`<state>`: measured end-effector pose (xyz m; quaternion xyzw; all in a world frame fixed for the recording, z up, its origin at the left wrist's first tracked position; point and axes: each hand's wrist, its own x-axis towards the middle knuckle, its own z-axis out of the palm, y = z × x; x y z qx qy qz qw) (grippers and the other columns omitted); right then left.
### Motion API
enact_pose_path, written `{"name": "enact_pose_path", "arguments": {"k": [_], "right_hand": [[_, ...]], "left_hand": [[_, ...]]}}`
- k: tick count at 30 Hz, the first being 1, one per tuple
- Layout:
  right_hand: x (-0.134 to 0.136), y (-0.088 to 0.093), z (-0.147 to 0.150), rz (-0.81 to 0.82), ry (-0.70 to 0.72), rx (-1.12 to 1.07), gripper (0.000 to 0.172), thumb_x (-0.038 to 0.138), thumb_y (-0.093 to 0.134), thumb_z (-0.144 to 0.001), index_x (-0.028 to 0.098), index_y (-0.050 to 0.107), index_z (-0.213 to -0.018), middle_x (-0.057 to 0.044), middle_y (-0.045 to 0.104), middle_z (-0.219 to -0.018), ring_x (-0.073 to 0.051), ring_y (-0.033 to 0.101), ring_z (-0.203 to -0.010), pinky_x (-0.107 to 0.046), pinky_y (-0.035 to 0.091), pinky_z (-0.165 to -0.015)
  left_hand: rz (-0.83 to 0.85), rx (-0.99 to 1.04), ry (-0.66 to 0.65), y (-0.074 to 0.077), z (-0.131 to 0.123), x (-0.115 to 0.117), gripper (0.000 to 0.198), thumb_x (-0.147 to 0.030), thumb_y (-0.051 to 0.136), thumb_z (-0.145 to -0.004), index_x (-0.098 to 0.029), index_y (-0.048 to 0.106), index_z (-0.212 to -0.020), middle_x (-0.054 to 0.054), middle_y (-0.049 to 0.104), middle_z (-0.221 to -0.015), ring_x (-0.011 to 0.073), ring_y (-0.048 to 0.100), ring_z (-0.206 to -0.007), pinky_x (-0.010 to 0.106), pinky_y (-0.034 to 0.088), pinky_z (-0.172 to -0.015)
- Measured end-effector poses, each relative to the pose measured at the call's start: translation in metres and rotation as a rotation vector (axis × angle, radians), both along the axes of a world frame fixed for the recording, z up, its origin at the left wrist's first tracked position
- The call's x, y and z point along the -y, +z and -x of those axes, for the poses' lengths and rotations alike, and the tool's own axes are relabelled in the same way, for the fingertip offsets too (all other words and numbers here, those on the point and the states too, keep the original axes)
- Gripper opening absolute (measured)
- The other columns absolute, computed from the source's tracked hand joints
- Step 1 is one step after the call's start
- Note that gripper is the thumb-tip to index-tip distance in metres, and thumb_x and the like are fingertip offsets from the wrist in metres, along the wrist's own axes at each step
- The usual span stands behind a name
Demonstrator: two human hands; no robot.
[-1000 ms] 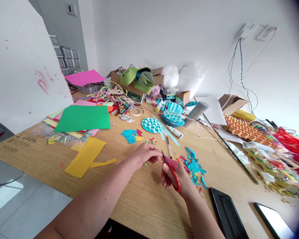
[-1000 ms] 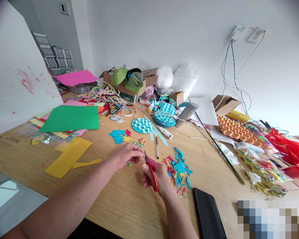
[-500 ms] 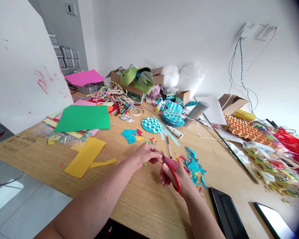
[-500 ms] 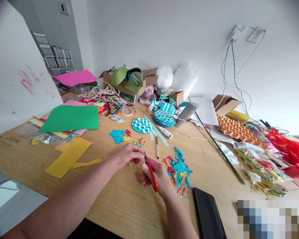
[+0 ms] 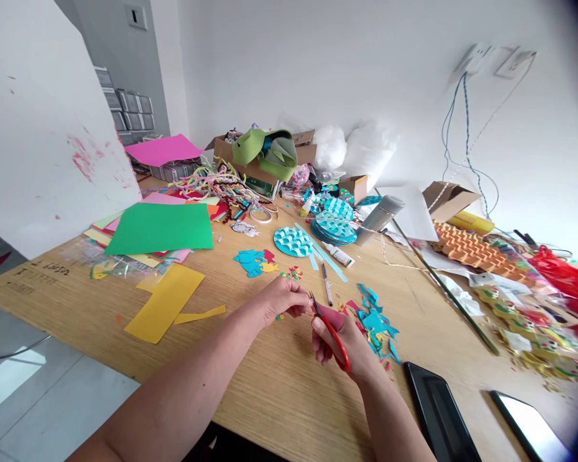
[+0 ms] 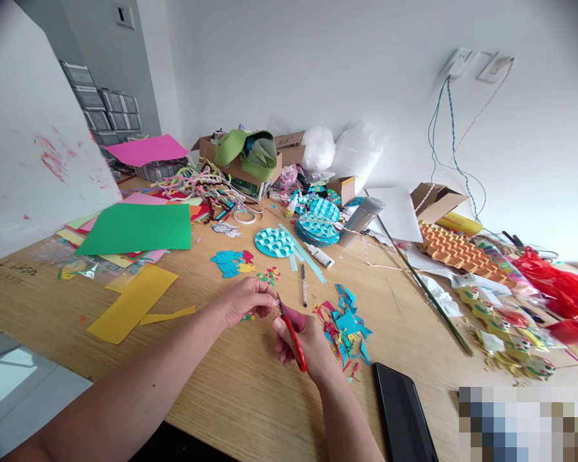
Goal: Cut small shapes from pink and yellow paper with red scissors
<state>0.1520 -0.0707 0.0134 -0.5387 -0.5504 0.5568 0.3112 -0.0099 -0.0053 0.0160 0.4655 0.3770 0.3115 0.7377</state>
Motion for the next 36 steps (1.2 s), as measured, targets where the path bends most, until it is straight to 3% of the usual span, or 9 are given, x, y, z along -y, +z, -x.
{"name": "enact_pose_path", "arguments": {"k": [25,36], "right_hand": [[0.0001,-0.006,-0.0028,0.022,-0.032,-0.014,0.039,0.052,0.072,-0.071,0.018,0.054,-0.063,0.002,0.06,-0.047,-0.011,0.056,-0.035,-0.018,0.043,-0.033],[-0.0013,-0.0067,-0.0032,-0.008,-0.042,0.014,0.041,0.053,0.072,-0.071,0.018,0.053,-0.061,0.001,0.059,-0.046,-0.013,0.057,-0.035,-0.02,0.043,-0.032]], "left_hand": [[-0.012,0.024,0.02,-0.0019,0.0003,-0.0014,0.013,-0.025,0.064,-0.057,-0.014,0.06,-0.06,-0.004,0.052,-0.045,0.0066,0.044,-0.044,0.021,0.026,-0.046],[-0.005,0.034,0.036,-0.0046,0.0008,-0.0038,0.015,-0.026,0.067,-0.057,-0.013,0.061,-0.063,-0.003,0.054,-0.05,0.0065,0.047,-0.045,0.021,0.034,-0.049]]}}
